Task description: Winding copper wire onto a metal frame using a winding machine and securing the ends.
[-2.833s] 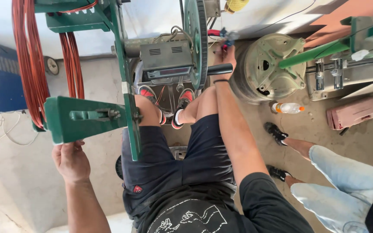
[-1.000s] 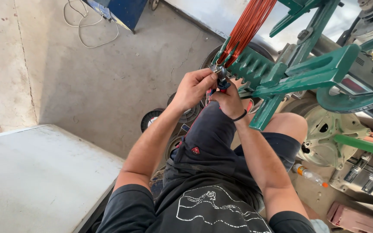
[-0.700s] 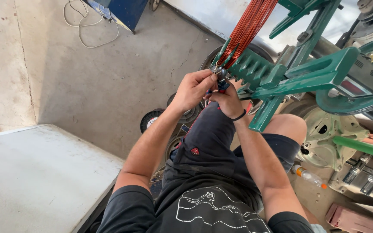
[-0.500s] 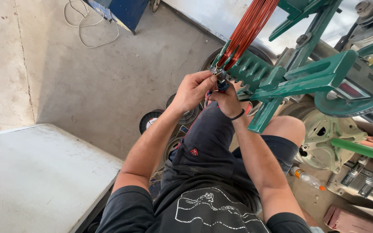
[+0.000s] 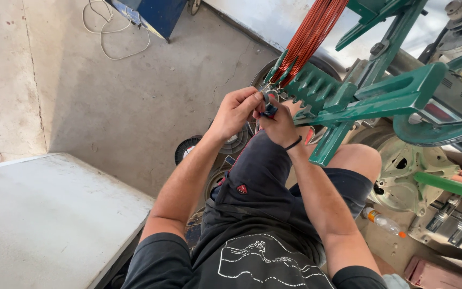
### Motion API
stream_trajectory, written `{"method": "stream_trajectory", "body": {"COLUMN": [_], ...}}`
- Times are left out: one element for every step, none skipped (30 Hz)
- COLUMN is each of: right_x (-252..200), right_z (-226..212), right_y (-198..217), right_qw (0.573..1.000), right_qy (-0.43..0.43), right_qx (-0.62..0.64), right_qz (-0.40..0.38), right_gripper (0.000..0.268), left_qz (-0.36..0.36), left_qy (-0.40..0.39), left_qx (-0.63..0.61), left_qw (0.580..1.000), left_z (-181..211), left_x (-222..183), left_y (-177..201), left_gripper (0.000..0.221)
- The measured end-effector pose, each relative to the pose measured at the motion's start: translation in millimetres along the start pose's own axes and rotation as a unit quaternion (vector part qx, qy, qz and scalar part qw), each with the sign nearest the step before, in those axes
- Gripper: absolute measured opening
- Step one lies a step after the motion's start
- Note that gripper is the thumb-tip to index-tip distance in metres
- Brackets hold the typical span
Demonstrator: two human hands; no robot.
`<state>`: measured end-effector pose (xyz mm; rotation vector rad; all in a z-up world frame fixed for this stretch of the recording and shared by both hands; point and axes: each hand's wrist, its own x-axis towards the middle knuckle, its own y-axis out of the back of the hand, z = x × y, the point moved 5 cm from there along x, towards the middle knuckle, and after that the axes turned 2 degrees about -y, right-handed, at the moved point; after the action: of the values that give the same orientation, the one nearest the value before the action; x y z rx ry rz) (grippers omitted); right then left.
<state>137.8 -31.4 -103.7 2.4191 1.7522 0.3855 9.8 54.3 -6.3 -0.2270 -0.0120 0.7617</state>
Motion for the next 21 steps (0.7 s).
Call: {"method": "stream_trajectory", "body": {"right_x": [-1, -3, 0, 3, 8, 9, 10, 11, 11, 11, 10, 10, 10, 10, 10, 9, 10, 12, 12, 13, 14], "right_z": [3, 6, 5, 3, 2, 2, 2, 2, 5, 8, 11, 12, 11, 11, 11, 13, 14, 15, 16, 17, 12], "right_y": [-2, -3, -1, 2, 5, 4, 4, 3, 5, 5, 5, 4, 2, 1, 0, -2, -3, -4, -5, -6, -5], "right_qw": [1.0, 1.0, 1.0, 0.998, 0.995, 0.995, 0.994, 0.993, 0.993, 0.993, 0.993, 0.993, 0.991, 0.989, 0.988, 0.984, 0.98, 0.98, 0.979, 0.978, 0.978], "right_qy": [-0.005, -0.011, -0.012, -0.009, -0.003, -0.002, -0.004, -0.006, -0.007, -0.003, 0.001, -0.001, 0.005, 0.011, 0.011, -0.006, -0.022, -0.021, -0.024, -0.026, -0.026], "right_qx": [0.008, 0.017, 0.017, 0.056, 0.094, 0.094, 0.1, 0.107, 0.106, 0.106, 0.107, 0.107, 0.123, 0.139, 0.14, 0.164, 0.188, 0.188, 0.192, 0.196, 0.196], "right_qz": [-0.01, -0.021, -0.021, -0.027, -0.032, -0.032, -0.036, -0.041, -0.041, -0.048, -0.055, -0.056, -0.056, -0.056, -0.057, -0.064, -0.069, -0.069, -0.068, -0.067, -0.066], "right_gripper": [0.025, 0.028, 0.028, 0.021, 0.014, 0.014, 0.014, 0.015, 0.015, 0.016, 0.018, 0.018, 0.017, 0.016, 0.016, 0.014, 0.016, 0.016, 0.019, 0.021, 0.021], "left_qz": [0.001, 0.001, 0.002, 0.005, 0.009, 0.009, 0.007, 0.006, 0.006, 0.004, 0.003, 0.004, 0.002, -0.001, 0.0, 0.002, 0.003, 0.003, 0.0, -0.004, -0.005], "left_qy": [-0.008, -0.015, -0.014, -0.019, -0.025, -0.026, -0.034, -0.043, -0.043, -0.042, -0.041, -0.041, -0.046, -0.052, -0.052, -0.046, -0.041, -0.041, -0.06, -0.078, -0.078], "left_qx": [0.0, 0.0, -0.001, -0.01, -0.019, -0.019, -0.016, -0.013, -0.014, -0.017, -0.02, -0.021, -0.017, -0.013, -0.013, -0.016, -0.019, -0.019, -0.013, -0.006, -0.007], "left_qw": [1.0, 1.0, 1.0, 1.0, 0.999, 0.999, 0.999, 0.999, 0.999, 0.999, 0.999, 0.999, 0.999, 0.999, 0.999, 0.999, 0.999, 0.999, 0.998, 0.997, 0.997], "left_z": [-2, -4, -3, -1, 2, 5, 9, 12, 11, 10, 9, 10, 12, 14, 13, 11, 10, 7, 5, 4, 2], "left_x": [1, 1, 0, -1, -1, 0, 1, 1, 1, 1, 1, 1, 0, 0, -1, -1, -1, 0, 1, 2, 2], "left_y": [0, 1, 0, 0, 0, 0, -1, -2, -2, -2, -3, -1, 0, 1, 1, 1, 1, 2, 3, 4, 4], "left_gripper": [0.029, 0.028, 0.028, 0.027, 0.026, 0.026, 0.028, 0.029, 0.029, 0.03, 0.03, 0.03, 0.031, 0.032, 0.032, 0.03, 0.029, 0.029, 0.03, 0.031, 0.031]}}
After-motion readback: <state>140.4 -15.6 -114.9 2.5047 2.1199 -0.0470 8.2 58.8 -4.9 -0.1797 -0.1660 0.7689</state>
